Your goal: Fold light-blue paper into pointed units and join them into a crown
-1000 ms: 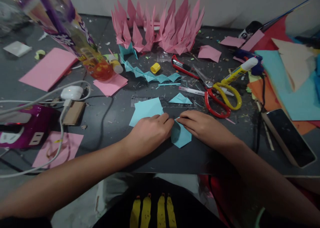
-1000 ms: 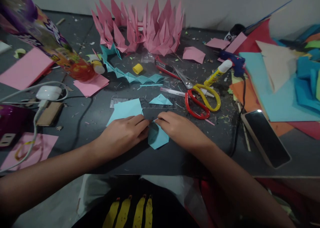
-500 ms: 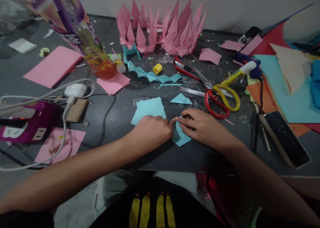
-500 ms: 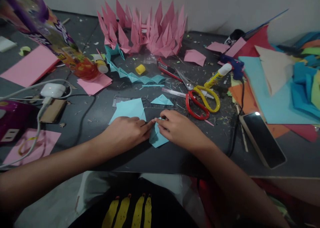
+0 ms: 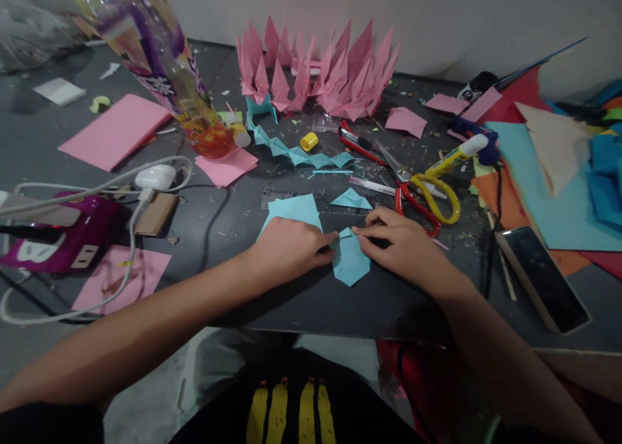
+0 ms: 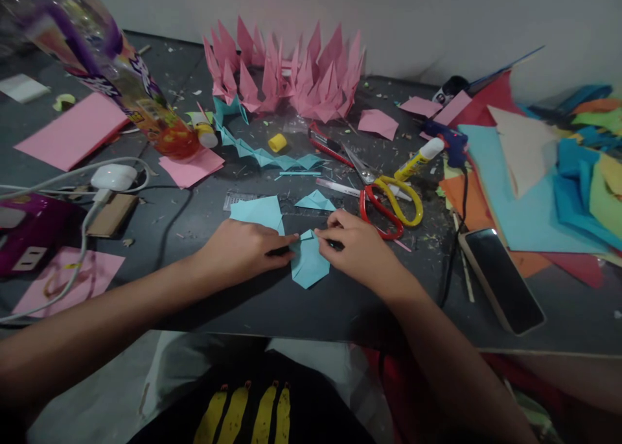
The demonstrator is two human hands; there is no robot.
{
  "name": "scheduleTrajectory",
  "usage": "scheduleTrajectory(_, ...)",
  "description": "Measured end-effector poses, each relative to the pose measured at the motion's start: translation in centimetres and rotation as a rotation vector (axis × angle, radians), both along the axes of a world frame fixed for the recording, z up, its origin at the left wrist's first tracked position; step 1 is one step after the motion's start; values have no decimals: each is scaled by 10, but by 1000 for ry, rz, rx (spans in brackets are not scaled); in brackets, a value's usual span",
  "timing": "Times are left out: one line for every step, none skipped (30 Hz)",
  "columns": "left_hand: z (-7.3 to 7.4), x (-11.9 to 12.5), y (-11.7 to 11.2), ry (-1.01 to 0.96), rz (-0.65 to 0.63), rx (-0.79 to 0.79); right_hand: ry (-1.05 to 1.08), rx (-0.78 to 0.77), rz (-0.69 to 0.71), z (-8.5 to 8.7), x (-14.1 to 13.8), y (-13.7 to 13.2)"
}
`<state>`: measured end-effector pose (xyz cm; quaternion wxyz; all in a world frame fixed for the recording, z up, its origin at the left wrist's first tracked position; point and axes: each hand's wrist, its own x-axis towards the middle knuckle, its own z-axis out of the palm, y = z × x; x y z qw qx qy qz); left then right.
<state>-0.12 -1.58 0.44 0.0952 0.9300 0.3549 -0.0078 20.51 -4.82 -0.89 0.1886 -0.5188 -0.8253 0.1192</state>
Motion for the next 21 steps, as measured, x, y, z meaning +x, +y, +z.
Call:
scheduleTrajectory(0,0,0,-20,-8,6,5,2,1,0,0,0)
scheduleTrajectory(0,0,0,-34,-18,8,9,7,1,-1,0,0)
scheduleTrajectory(-1,0,1,-40,-24,7,11,13,0,-2,0,0)
scheduleTrajectory(-1,0,1,-40,-23,0,11,23,-1,-2,0,0)
scheduleTrajectory(-1,0,2,-42,-10,-12,7,36,-2,-3,0,0)
scheduleTrajectory(-1,-1,3,-47,10,-32,1,57,-5,-3,-1,0)
scheduleTrajectory(-1,-2,5,-57,32,-58,-4,93,-11,-3,-1,0)
scheduleTrajectory(-1,-3,7,-69,49,-89,-9,142,-18,-2,-2,-1)
scheduleTrajectory(0,-4,9,-80,55,-121,-16,199,-21,-1,-4,-2)
scheduleTrajectory(0,-5,11,-85,49,-150,-28,250,-11,1,-6,-3)
scheduleTrajectory(1,-6,12,-83,36,-169,-46,283,14,2,-8,-5)
scheduleTrajectory(2,-7,14,-77,21,-178,-71,293,52,3,-10,-7)
scheduleTrajectory(3,-8,15,-71,8,-174,-103,279,98,4,-13,-9)
scheduleTrajectory(4,-8,16,-72,-3,-159,-137,246,136,5,-16,-11)
scheduleTrajectory(5,-8,16,-82,-13,-133,-166,207,163,5,-18,-13)
scheduleTrajectory(5,-8,16,-106,-29,-102,-183,166,174,6,-20,-15)
scheduleTrajectory(5,-9,17,-138,-55,-70,-187,126,173,6,-21,-16)
scheduleTrajectory(4,-9,18,-174,-95,-42,-178,87,167,6,-22,-16)
scheduleTrajectory(2,-9,19,-207,-149,-19,-160,47,160,6,-23,-16)
scheduleTrajectory(1,-10,20,-231,-207,-5,-135,6,152,7,-23,-16)
scheduleTrajectory(-1,-11,21,-243,-263,3,-107,-31,145,7,-23,-16)
